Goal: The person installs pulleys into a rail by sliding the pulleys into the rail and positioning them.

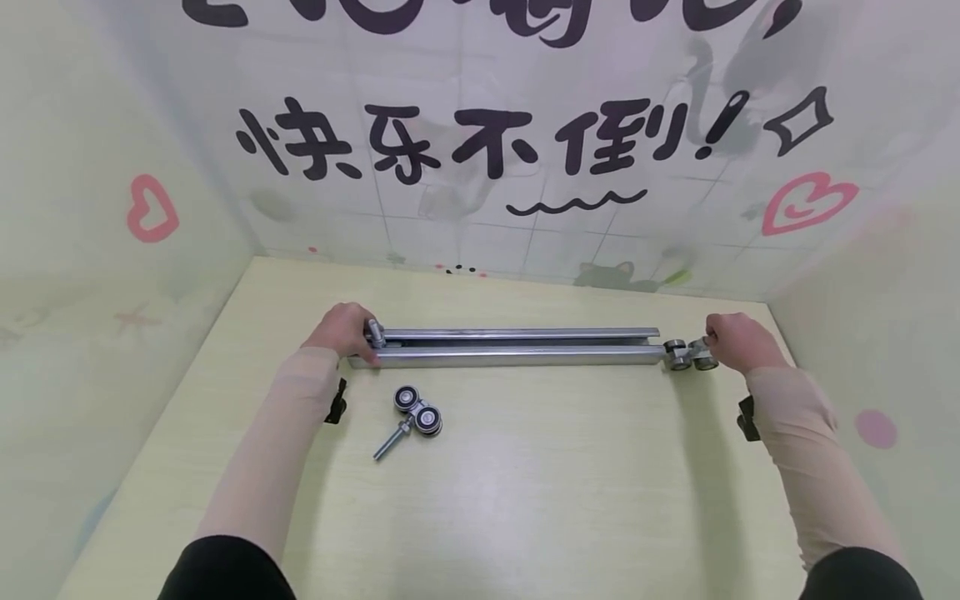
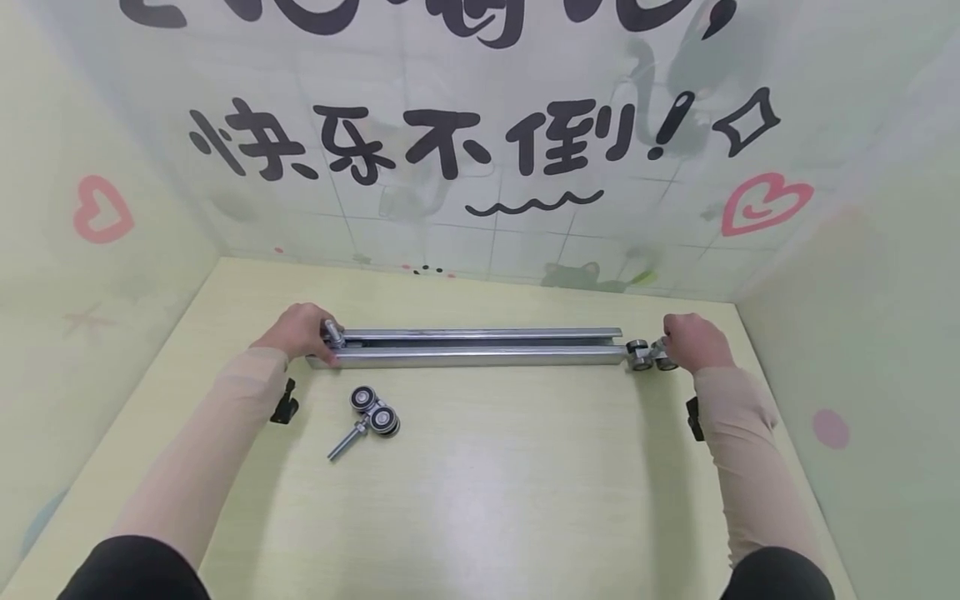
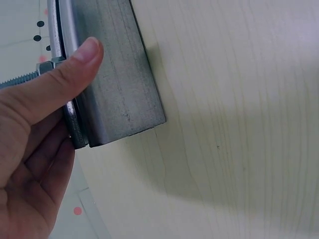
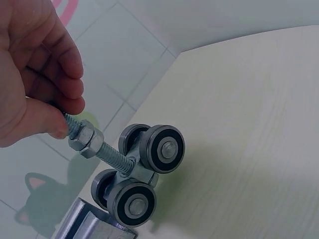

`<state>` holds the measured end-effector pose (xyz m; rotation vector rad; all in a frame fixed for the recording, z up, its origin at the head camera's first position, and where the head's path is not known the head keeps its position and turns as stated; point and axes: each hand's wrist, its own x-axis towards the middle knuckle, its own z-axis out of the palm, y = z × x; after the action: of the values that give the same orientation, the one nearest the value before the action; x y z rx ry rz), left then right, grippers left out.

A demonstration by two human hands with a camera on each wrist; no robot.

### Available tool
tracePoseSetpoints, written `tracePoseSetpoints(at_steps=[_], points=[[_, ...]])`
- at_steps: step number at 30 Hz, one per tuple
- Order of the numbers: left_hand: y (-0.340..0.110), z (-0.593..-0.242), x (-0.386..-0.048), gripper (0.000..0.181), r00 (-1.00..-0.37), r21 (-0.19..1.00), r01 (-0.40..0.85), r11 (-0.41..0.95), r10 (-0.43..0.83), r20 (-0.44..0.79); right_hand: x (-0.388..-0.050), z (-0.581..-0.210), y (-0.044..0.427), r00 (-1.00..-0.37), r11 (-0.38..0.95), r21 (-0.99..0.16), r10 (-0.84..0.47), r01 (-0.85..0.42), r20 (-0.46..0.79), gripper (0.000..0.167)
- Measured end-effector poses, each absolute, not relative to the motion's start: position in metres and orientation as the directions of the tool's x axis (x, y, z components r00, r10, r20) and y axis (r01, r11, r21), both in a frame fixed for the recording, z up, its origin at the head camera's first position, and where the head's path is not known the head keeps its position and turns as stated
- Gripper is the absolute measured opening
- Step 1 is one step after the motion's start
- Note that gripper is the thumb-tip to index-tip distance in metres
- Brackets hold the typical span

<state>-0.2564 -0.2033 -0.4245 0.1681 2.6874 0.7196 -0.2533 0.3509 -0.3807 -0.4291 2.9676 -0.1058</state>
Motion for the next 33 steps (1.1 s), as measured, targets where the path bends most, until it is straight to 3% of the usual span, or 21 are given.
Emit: tracePoseSetpoints(at_steps=[20,33], points=[[-0.205,-0.425,-0.257,0.043,-0.924,0.513,0.012,0.858,0.205,-0.322,-0.274,-0.382,0.337,-0.943,0.951,-0.060,-0.310,-0.304,-0.123,0.006],[-0.205,-0.428,-0.259,0.044,-0.931,0.499,0.020,0.866,0.199,-0.308,-0.279,-0.385,0.328,-0.937,0.953,-0.073,-0.302,-0.293,-0.178,0.014]])
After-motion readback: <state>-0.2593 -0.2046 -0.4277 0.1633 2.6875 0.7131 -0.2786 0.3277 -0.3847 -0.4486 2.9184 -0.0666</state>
